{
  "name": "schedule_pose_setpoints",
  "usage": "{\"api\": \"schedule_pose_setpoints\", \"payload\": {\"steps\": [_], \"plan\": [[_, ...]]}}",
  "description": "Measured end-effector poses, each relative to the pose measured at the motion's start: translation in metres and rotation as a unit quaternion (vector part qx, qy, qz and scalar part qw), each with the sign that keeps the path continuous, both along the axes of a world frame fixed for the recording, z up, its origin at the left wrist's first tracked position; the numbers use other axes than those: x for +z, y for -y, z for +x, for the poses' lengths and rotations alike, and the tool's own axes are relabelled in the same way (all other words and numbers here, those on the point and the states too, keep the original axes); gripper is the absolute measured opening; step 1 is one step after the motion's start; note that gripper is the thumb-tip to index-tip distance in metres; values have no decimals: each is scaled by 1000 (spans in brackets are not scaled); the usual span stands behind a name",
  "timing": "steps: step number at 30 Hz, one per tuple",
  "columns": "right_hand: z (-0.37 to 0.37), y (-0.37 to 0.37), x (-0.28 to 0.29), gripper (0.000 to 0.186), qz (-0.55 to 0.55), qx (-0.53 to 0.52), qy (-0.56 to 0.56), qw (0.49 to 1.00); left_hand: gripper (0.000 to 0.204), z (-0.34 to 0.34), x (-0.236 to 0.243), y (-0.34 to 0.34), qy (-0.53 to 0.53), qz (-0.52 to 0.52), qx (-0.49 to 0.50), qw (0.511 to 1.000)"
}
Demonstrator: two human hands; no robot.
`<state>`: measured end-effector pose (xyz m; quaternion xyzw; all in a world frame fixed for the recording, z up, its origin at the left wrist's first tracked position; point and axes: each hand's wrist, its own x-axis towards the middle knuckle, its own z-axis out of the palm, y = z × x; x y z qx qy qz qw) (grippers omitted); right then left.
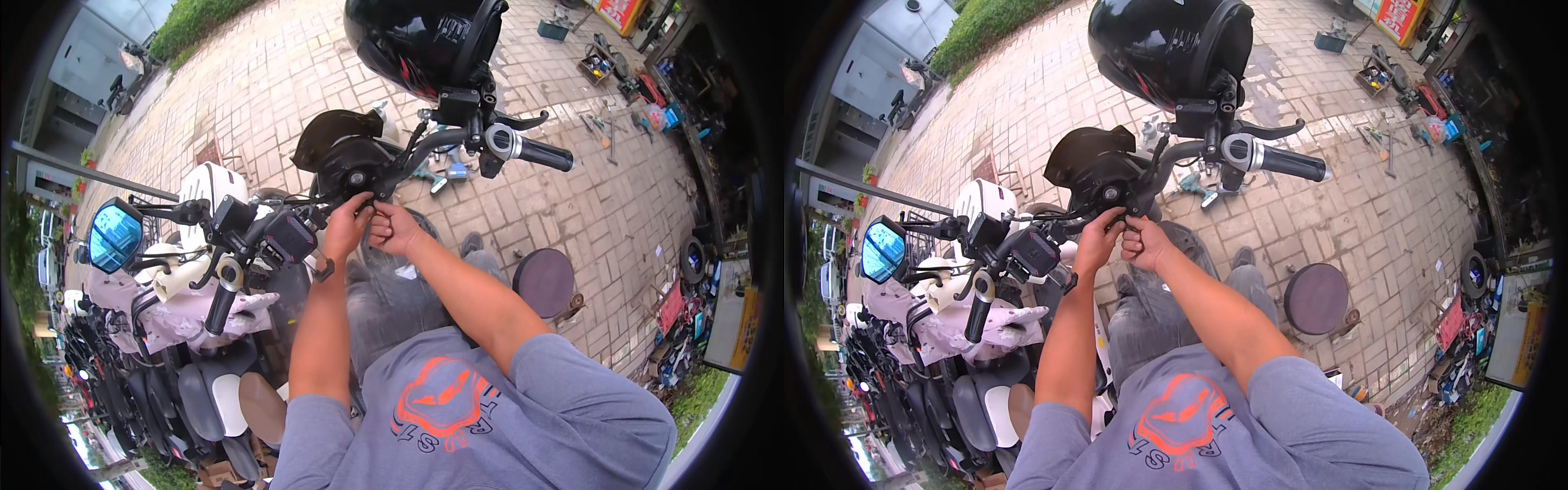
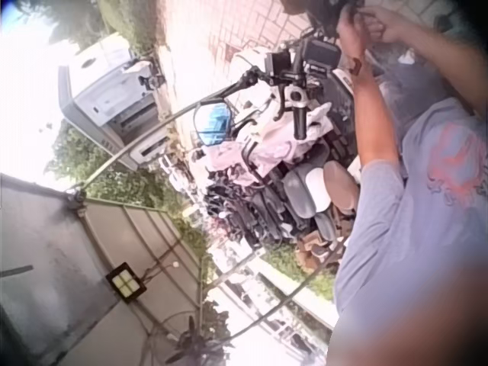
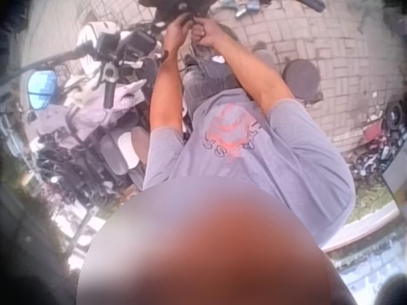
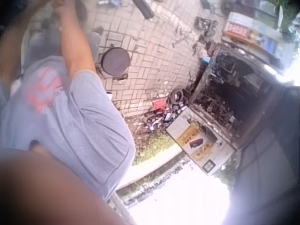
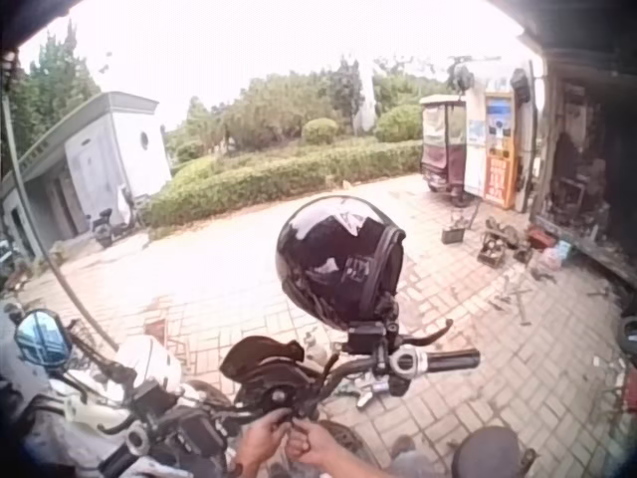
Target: The person works on the handlebar area of a white scooter, using an orange-handled screwdriver to loosen and tighten screws on the handlebar clamp and ignition assembly. They repeatedly adjust the handlebar position and tighten fasteners, then insert a key into the ignition and turn it.
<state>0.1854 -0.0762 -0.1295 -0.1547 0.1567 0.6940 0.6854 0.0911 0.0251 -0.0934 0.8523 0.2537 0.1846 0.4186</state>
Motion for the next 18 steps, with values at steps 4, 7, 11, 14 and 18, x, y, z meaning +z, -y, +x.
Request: {"api": "schedule_pose_setpoints", "payload": {"steps": [4, 7, 11, 14, 18], "plan": [[2, -2, -2, 26, -48, -44, 5, 998, 22, 4, 3, 0, -23, 43, 13, 999], [0, -10, -3, 27, -31, -49, -13, 998, 20, 4, 10, 5, -86, 104, 31, 990], [0, -17, -9, 24, 20, -68, -70, 995, 23, 8, 24, 13, -174, 128, 67, 974], [-7, -13, -3, 22, 48, -90, -93, 990, 23, 3, 31, 18, -202, 157, 72, 964], [-8, -10, -5, 20, 90, -122, -89, 984, 20, 5, 30, 18, -154, 213, 52, 963]]}}
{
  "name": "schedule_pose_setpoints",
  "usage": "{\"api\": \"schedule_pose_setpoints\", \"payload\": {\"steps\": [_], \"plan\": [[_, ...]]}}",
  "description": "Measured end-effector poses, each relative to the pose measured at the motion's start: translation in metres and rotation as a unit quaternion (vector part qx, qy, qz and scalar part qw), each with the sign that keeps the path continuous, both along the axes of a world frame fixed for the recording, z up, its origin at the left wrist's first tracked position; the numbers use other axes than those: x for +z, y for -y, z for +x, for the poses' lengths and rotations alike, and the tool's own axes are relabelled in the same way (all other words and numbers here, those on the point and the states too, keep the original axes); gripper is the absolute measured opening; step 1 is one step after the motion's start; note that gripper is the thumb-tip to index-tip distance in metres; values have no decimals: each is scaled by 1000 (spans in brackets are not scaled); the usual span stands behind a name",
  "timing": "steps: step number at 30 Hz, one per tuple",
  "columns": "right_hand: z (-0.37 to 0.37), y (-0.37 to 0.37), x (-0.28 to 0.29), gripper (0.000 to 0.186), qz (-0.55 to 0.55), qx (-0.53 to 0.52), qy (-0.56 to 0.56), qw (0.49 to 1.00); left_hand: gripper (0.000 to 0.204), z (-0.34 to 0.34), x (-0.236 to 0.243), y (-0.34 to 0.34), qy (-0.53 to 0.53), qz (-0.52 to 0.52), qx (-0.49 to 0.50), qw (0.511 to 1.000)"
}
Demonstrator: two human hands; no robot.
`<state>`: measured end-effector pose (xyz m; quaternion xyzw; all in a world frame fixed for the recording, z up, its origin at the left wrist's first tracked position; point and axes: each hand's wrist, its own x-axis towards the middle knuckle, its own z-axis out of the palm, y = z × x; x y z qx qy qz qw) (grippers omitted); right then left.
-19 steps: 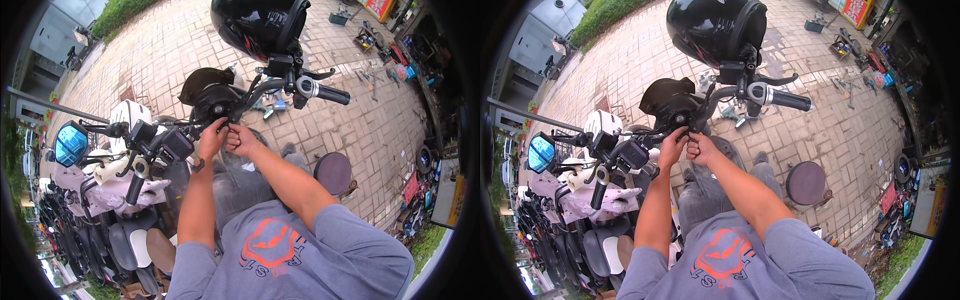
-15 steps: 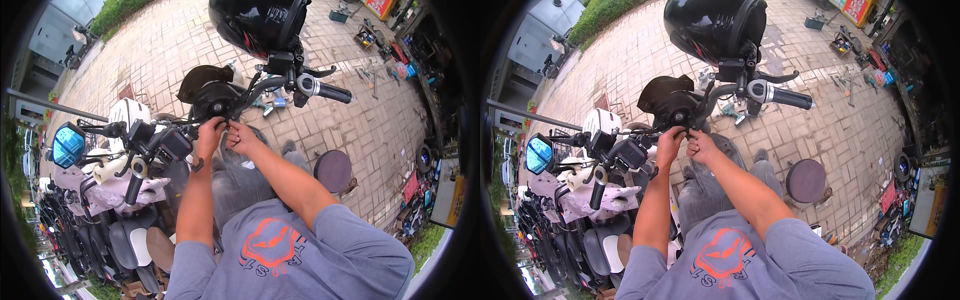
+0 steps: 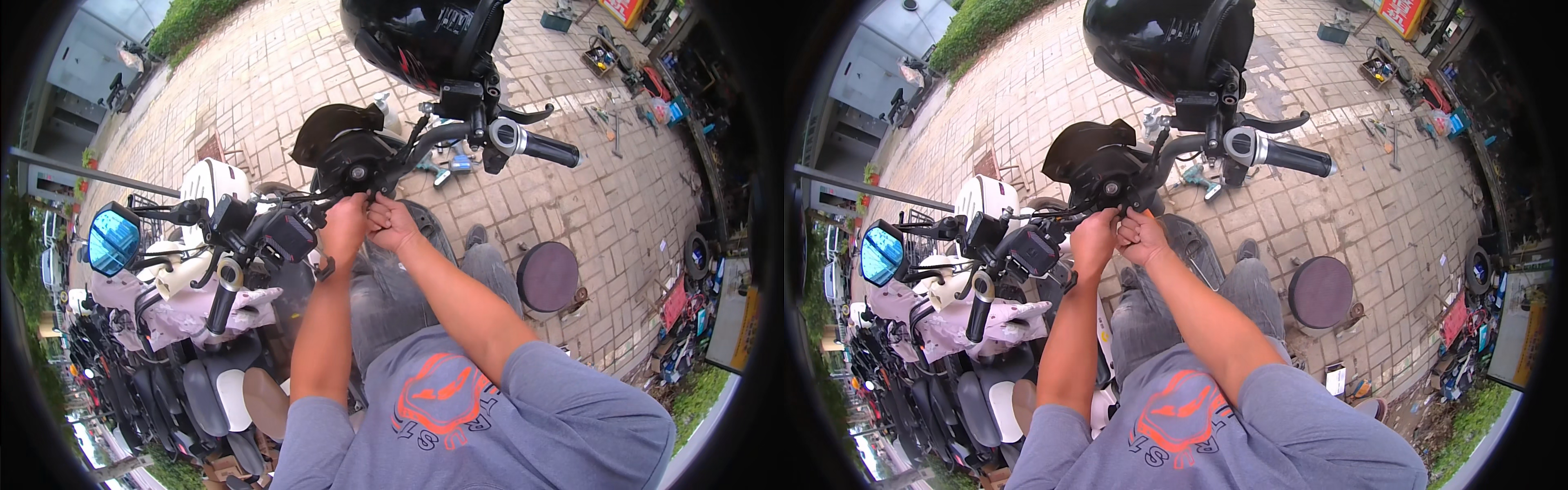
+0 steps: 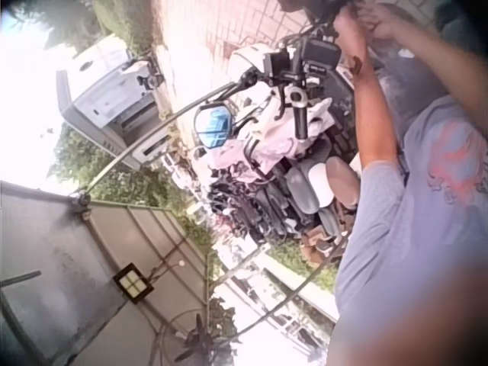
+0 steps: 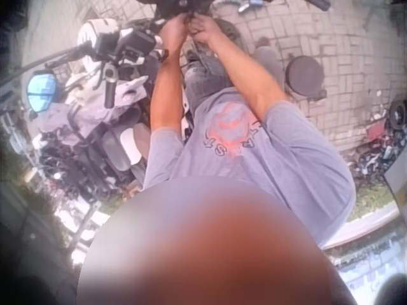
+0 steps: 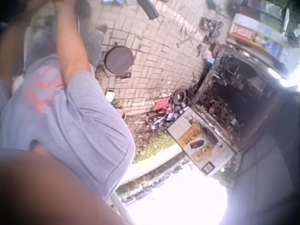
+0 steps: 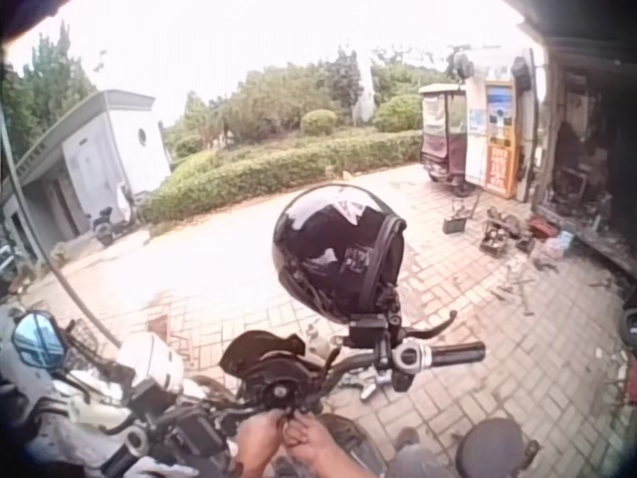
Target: The person works on the handlebar area of a white scooter, using an orange-handled screwdriver to loosen and tighten screws on the handlebar clamp and ignition assembly. They repeatedly adjust the handlebar position and tighten fasteners, then insert a key into the ignition and turn it.
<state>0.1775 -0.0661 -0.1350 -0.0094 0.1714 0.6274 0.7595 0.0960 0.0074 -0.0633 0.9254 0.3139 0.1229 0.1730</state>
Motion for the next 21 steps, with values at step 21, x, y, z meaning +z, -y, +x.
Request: {"api": "schedule_pose_setpoints", "payload": {"steps": [21], "plan": [[4, 12, -75, 48, -384, 148, 805, 427, 25, 0, -29, 14, 107, -130, 70, 983]]}}
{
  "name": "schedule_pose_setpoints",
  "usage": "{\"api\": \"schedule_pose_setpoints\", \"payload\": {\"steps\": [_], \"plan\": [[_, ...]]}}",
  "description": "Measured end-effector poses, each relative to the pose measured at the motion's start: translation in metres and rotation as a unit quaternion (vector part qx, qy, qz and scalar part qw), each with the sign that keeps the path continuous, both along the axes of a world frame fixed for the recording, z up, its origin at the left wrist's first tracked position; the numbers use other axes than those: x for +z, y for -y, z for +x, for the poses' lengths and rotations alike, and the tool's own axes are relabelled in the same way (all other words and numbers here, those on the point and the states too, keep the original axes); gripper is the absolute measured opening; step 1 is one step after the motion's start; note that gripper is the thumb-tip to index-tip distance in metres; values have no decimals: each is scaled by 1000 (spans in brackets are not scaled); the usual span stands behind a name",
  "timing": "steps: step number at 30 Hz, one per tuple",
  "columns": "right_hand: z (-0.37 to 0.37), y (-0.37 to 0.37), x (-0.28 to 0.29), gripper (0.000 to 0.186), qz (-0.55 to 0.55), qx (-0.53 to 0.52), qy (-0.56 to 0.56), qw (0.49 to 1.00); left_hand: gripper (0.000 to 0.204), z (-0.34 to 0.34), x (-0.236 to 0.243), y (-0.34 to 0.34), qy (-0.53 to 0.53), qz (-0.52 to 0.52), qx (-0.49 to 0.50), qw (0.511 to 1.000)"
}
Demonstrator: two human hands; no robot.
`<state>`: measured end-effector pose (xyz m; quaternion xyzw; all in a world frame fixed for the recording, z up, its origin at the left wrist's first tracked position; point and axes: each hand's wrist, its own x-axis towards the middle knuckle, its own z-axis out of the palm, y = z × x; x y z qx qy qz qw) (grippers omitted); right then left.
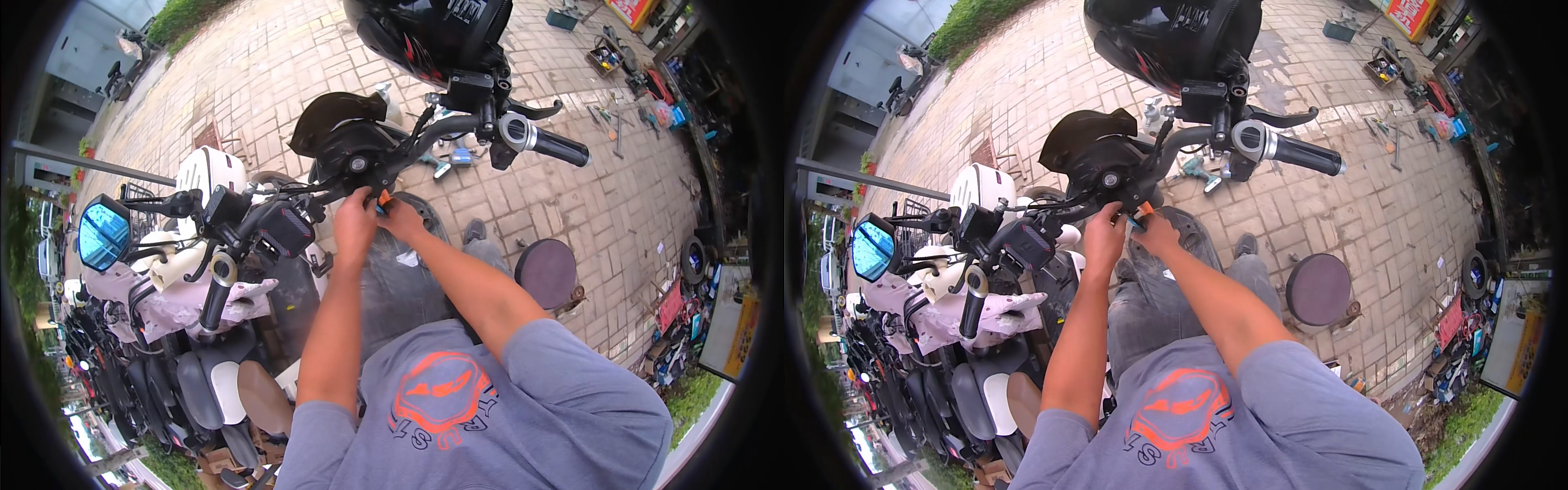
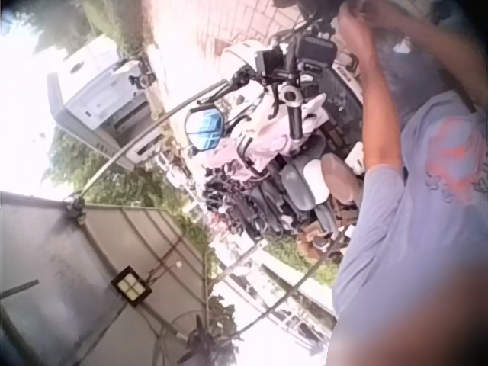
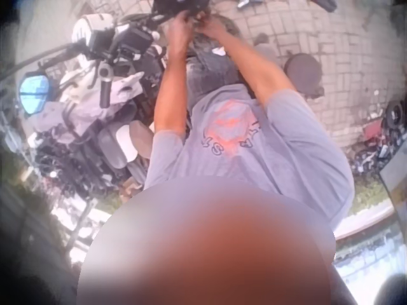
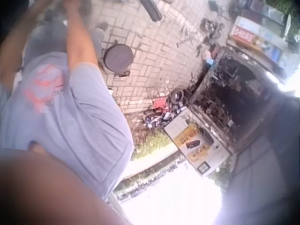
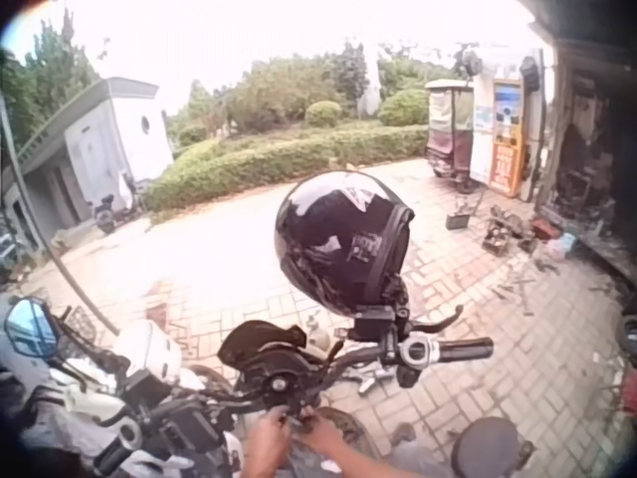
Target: The person works on the handlebar area of a white scooter, using an orange-handled screwdriver to loosen and tighten screws on the handlebar clamp and ignition assembly. They repeatedly adjust the handlebar position and tighten fasteners, then insert a key into the ignition and turn it.
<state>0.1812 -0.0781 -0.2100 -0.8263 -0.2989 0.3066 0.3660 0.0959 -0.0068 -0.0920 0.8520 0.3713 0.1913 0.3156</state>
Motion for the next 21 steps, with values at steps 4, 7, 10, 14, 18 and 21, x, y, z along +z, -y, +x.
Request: {"api": "schedule_pose_setpoints", "payload": {"steps": [4, 7, 10, 14, 18, 21], "plan": [[-2, 10, 1, 40, 33, -32, -33, 998, 25, 5, 11, -2, -45, 16, -14, 999], [-11, 30, 22, 33, 127, -94, -68, 985, 24, 4, 13, -4, -78, 41, -34, 996], [-9, 45, 40, 26, 207, -129, -151, 958, 20, 7, 17, -5, -59, 53, -41, 996], [-13, 55, 85, 18, 319, -89, 19, 943, 17, 5, 21, -10, -3, 68, -55, 996], [-12, 54, 100, 14, 391, -9, 55, 919, 14, 4, 14, -19, 67, 126, -100, 985], [-12, 47, 94, 14, 376, -9, -109, 920, 13, 7, 12, -28, 77, 38, -119, 989]]}}
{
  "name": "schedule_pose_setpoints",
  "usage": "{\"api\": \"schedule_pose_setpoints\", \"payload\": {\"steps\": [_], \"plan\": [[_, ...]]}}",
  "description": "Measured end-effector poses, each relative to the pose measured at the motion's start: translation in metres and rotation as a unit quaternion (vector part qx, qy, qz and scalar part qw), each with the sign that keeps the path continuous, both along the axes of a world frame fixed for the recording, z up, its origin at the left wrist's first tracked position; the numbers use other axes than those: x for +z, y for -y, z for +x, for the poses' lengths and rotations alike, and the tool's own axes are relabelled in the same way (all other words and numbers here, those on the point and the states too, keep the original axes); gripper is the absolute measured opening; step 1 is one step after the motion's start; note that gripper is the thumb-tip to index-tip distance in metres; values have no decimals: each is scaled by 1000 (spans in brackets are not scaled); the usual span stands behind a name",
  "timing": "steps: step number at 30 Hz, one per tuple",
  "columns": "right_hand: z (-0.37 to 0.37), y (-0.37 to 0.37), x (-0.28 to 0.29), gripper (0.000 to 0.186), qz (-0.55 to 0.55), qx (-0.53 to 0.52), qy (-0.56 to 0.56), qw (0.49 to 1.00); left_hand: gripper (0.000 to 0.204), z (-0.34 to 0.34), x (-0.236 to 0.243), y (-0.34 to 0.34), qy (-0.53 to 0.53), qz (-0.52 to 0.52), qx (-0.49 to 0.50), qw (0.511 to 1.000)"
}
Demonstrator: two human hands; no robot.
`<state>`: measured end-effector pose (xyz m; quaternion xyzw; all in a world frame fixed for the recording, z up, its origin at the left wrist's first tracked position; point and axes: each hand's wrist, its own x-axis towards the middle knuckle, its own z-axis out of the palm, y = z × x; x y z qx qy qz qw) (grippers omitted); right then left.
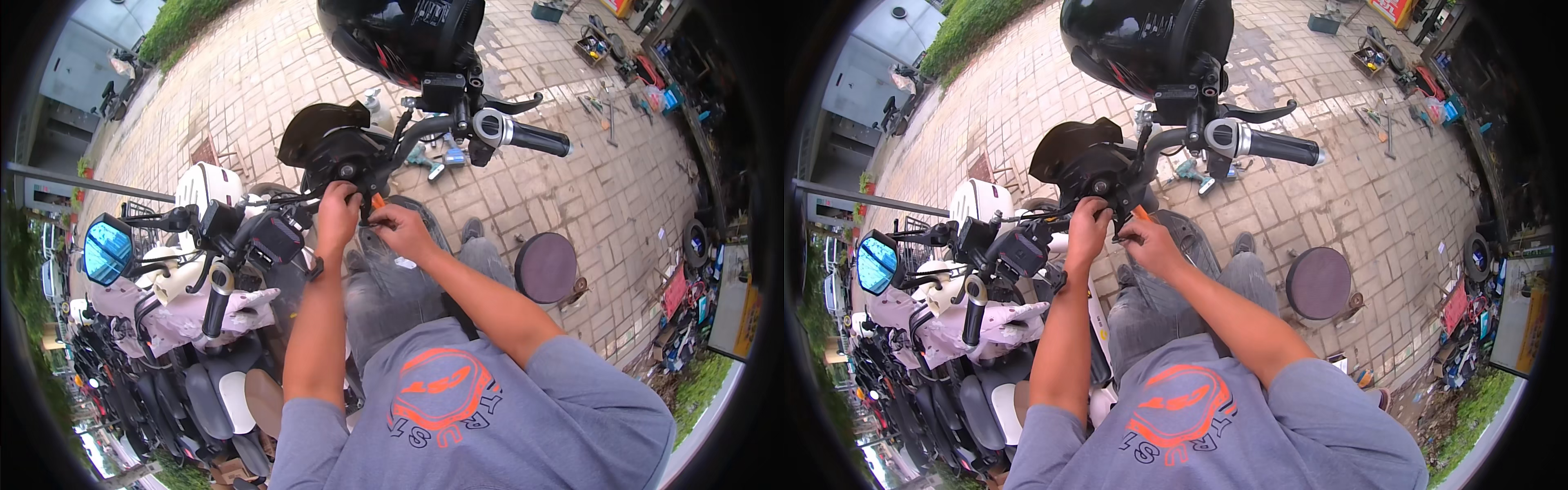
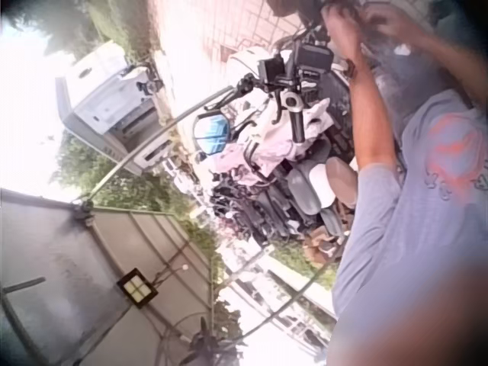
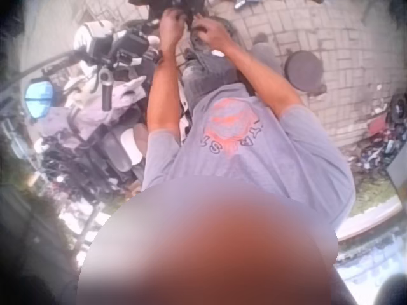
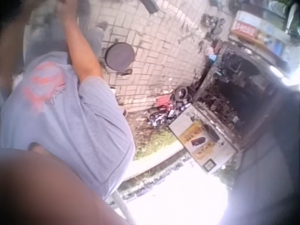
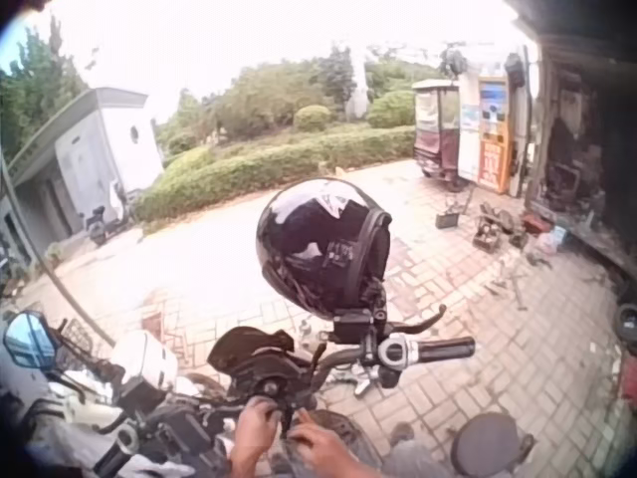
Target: The person works on the handlebar area of a white scooter, using an orange-handled screwdriver to loosen and tighten screws on the handlebar clamp and ignition assembly. They repeatedly adjust the handlebar position and tighten fasteners, then insert a key into the ignition and turn it.
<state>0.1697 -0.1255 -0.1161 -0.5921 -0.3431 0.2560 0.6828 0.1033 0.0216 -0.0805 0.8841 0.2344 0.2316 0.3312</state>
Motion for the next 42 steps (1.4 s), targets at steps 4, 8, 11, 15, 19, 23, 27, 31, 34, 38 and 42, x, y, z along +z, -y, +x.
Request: {"api": "schedule_pose_setpoints", "payload": {"steps": [4, 8, 11, 15, 19, 23, 27, 31, 34, 38, 42], "plan": [[11, -12, -9, 19, -58, 33, -199, 978, 13, 7, 13, -6, -15, -81, -19, 996], [11, -28, -2, 23, -69, -6, -224, 972, 15, 2, 2, -20, -35, -130, 6, 991], [13, -37, -16, 24, -77, -58, -118, 988, 17, 10, -1, -18, -49, -47, -1, 998], [12, -34, -7, 23, -109, -70, -75, 989, 17, 10, 0, -14, -19, 28, 0, 999], [14, -37, 11, 20, -175, -72, -71, 979, 17, 11, 0, -16, -34, -27, 16, 999], [15, -49, 9, 18, -151, -104, -80, 980, 18, 10, 11, -8, -60, 13, 19, 998], [14, -65, -9, 14, -77, -133, -132, 979, 18, 10, 20, -7, -60, 43, 27, 997], [7, -69, -6, 16, -71, -169, -116, 976, 20, 6, 15, -12, -36, 30, 9, 999], [7, -73, -4, 18, -68, -192, -83, 975, 19, 9, 13, -14, -22, 19, 11, 1000], [12, -67, 8, 17, -67, -134, -180, 972, 14, 8, 15, -7, -16, 33, 35, 999], [7, -51, -11, 15, -41, -224, -114, 967, 10, 8, 18, 1, 28, 68, 46, 996]]}}
